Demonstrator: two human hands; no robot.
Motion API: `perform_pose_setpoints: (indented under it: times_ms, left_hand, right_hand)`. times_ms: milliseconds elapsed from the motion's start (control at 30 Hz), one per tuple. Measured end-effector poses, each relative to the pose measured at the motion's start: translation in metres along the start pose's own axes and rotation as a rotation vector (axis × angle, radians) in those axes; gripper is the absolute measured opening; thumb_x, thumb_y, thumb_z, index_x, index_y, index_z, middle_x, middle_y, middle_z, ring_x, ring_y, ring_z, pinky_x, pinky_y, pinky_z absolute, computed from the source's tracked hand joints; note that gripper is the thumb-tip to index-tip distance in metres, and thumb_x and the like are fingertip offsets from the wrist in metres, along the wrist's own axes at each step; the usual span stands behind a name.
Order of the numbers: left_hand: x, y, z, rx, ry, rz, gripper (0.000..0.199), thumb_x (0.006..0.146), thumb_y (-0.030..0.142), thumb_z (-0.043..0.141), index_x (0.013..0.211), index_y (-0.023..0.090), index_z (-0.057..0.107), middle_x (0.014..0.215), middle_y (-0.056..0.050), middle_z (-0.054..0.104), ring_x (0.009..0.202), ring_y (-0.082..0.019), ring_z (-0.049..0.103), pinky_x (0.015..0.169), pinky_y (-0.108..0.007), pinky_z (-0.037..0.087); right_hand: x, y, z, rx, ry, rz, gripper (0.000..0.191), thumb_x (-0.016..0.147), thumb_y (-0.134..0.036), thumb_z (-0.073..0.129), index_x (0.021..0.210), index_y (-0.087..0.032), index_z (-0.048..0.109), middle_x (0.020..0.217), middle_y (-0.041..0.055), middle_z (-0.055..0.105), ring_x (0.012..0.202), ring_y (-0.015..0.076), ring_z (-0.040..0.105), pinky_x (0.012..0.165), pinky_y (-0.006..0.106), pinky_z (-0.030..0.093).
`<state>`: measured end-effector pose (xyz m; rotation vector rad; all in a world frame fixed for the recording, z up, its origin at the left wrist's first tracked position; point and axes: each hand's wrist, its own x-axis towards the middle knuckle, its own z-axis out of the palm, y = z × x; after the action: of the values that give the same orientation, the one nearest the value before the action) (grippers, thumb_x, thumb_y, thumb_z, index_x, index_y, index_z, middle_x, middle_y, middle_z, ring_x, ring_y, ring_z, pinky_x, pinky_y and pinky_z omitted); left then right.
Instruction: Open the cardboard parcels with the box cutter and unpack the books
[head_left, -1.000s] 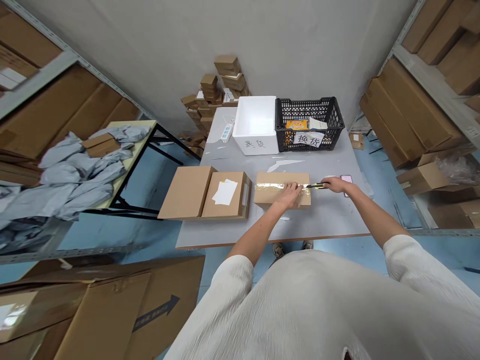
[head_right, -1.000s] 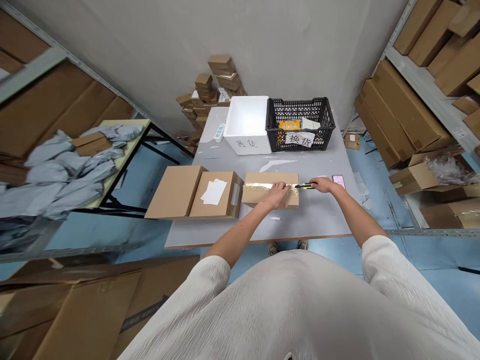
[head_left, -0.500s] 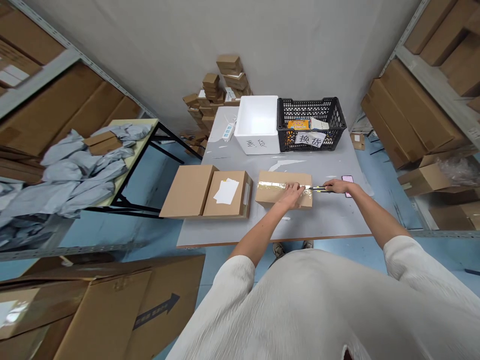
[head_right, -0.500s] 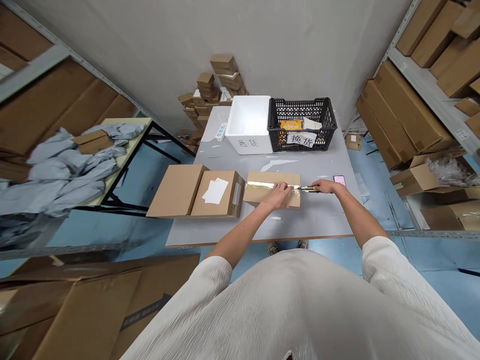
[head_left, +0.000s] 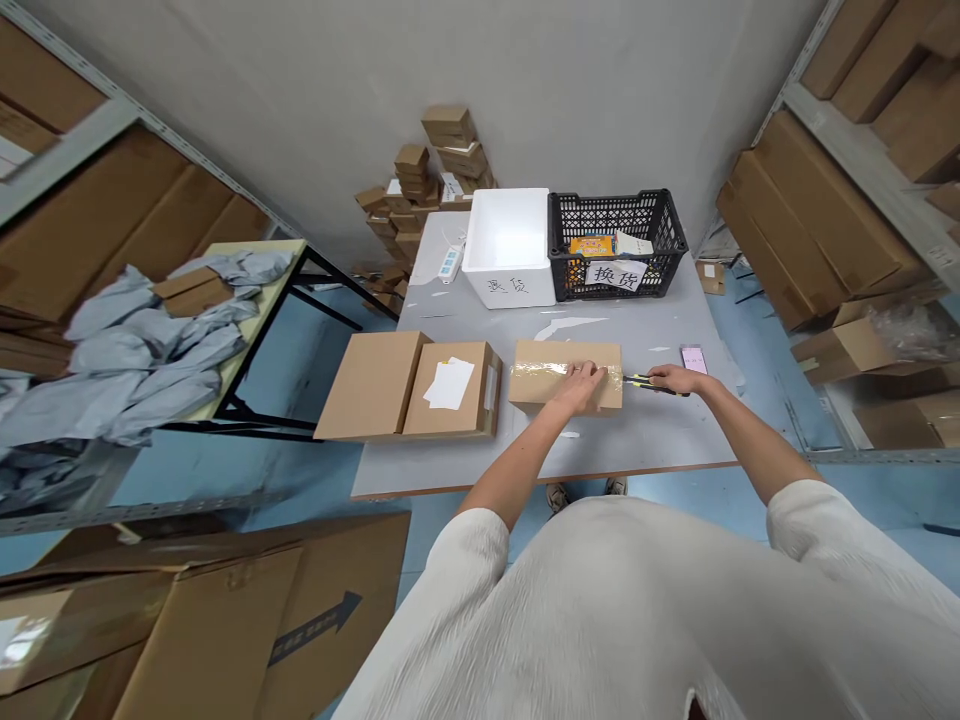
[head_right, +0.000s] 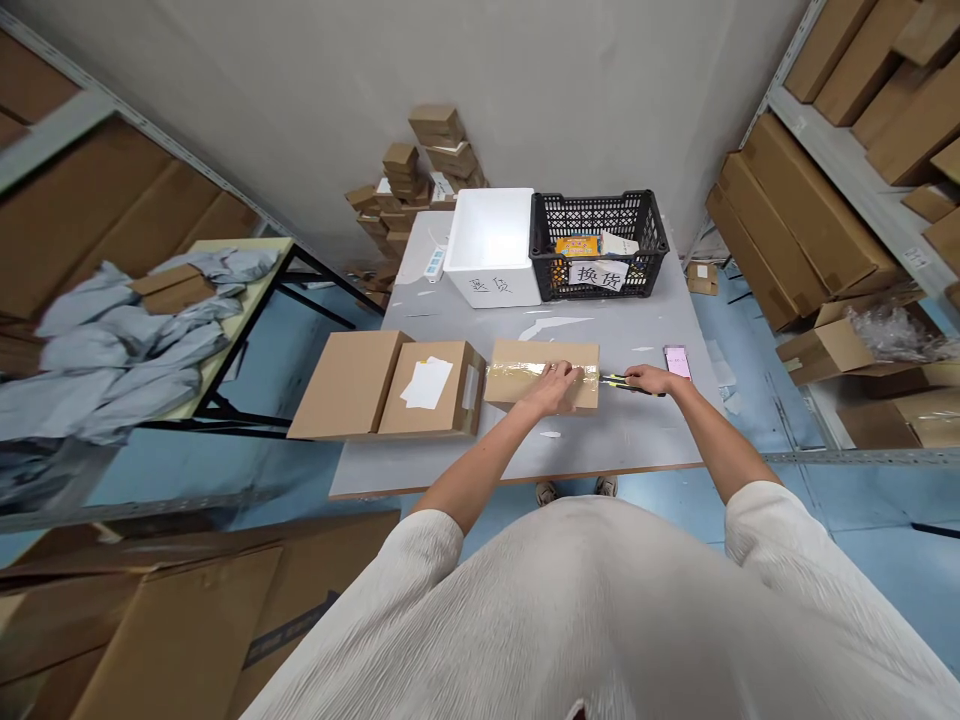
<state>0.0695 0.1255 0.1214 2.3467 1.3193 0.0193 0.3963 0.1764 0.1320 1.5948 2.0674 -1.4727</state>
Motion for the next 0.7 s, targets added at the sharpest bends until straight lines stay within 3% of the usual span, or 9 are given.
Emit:
perform_pose_setpoints:
  times_ms: [133,233,333,433,567,700]
  left_hand:
    - [-0.004,-0.004,0.001,-0.045,0.036,0.031,0.095,0.079,0.039,0.093,0.161,0.031,0.046,0.150,-0.013,0.052,0.149,-0.037,0.049,0.135,-0.054,0.024]
    - [-0.006,-0.001,0.000,-0.079,0.091,-0.007,0.086,0.097,0.048,0.074,0.171,0.030,0.035,0.154,-0.015,0.053,0.149,-0.037,0.050,0.132,-0.054,0.030]
    - [-0.002,0.005,-0.004,-0.093,0.155,-0.105,0.064,0.111,0.036,0.045,0.173,0.027,0.034,0.166,-0.019,0.046,0.142,-0.034,0.059,0.124,-0.053,0.041]
    - [0.005,0.009,-0.006,-0.074,0.217,-0.213,0.062,0.109,0.025,0.042,0.170,0.024,0.039,0.172,-0.020,0.042,0.144,-0.035,0.058,0.123,-0.053,0.044]
    - [0.012,0.007,-0.005,-0.027,0.224,-0.243,0.069,0.102,0.024,0.055,0.170,0.023,0.040,0.175,-0.022,0.040,0.167,-0.037,0.033,0.136,-0.059,0.024]
    - [0.023,0.000,-0.007,-0.053,0.137,-0.239,0.086,0.096,0.025,0.063,0.175,0.024,0.030,0.185,-0.021,0.023,0.175,-0.039,0.011,0.138,-0.069,0.009]
  right_hand:
    - [-0.017,0.004,-0.003,0.078,0.095,0.008,0.041,0.097,-0.064,0.067,0.100,-0.023,0.067,0.092,0.0056,0.075,0.069,0.0153,0.062,0.054,0.023,0.043]
    - [-0.025,0.000,0.000,0.188,0.151,-0.030,0.044,0.100,-0.066,0.065,0.114,-0.025,0.064,0.103,0.0071,0.080,0.075,0.0167,0.070,0.055,0.022,0.045]
    - [-0.030,-0.008,0.010,0.175,0.237,-0.113,0.046,0.104,-0.065,0.059,0.124,-0.025,0.065,0.101,0.0070,0.082,0.078,0.0191,0.071,0.063,0.026,0.051]
    - [-0.035,-0.013,0.019,0.034,0.324,-0.184,0.046,0.109,-0.059,0.051,0.131,-0.024,0.072,0.104,0.0081,0.083,0.092,0.0248,0.073,0.083,0.036,0.058]
    - [-0.041,-0.012,0.028,-0.220,0.384,-0.240,0.044,0.108,-0.047,0.057,0.143,-0.029,0.076,0.126,0.0098,0.080,0.117,0.0317,0.071,0.103,0.043,0.055]
    - [-0.040,-0.008,0.036,-0.394,0.433,-0.199,0.047,0.105,-0.040,0.062,0.150,-0.030,0.073,0.124,0.0131,0.076,0.118,0.0349,0.070,0.103,0.044,0.052]
